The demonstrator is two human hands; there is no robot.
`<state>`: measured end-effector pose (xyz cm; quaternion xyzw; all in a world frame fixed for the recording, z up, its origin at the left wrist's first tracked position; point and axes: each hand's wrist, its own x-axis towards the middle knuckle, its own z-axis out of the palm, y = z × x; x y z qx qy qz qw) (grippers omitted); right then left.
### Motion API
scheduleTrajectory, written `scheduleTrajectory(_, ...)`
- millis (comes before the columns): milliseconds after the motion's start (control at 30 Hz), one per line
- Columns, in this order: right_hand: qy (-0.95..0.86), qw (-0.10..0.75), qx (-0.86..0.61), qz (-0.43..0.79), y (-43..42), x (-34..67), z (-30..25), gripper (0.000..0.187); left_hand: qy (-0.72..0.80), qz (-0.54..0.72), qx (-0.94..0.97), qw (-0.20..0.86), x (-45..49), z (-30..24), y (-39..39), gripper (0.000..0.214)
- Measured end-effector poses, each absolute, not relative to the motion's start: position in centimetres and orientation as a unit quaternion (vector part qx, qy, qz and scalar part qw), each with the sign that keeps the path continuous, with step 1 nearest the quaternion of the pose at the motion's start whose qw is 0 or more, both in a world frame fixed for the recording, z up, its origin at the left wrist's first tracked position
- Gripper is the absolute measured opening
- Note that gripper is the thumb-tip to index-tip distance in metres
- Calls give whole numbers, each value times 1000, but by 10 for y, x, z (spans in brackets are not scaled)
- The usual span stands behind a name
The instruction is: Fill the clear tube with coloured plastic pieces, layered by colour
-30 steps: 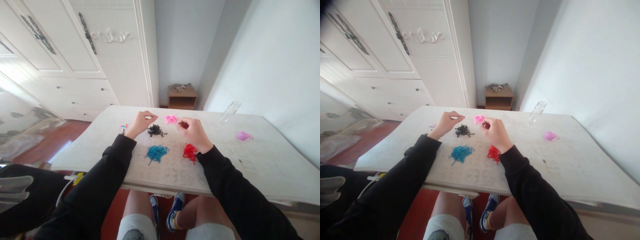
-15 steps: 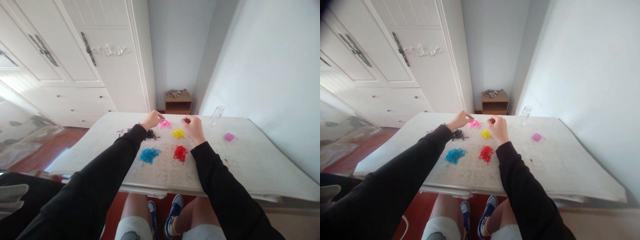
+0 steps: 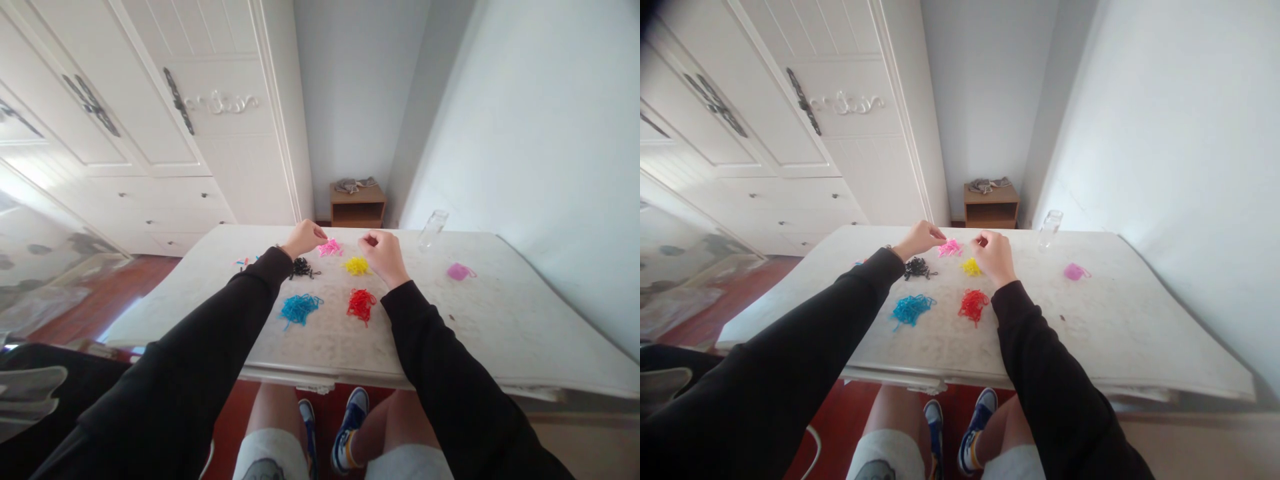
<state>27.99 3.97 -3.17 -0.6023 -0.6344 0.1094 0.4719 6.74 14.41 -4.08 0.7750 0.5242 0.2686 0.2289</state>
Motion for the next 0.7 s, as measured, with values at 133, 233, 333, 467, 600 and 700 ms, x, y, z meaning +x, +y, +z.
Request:
scheduleTrajectory(133,-637,470,-602,110,40,280,-33,18,524,286,772,219,67,-41,145,16)
scheduleTrajectory(233,-633,474,-602,106,39,280,-32,18,517,289,776,216,68,-33,138,16)
scheduleTrajectory(333,-625,479,-608,106,38,280,-29,17,450,227,832,229,76,-19,116,18)
scheduleTrajectory(467,-621,475,-616,102,38,280,-27,17,313,90,899,292,95,-3,73,17)
scheduleTrajectory(600,-628,467,-614,106,37,281,-28,17,279,50,907,311,111,-3,45,16)
scheduleTrajectory(700,-626,460,-620,105,37,282,-29,17,300,71,871,382,113,-6,40,25)
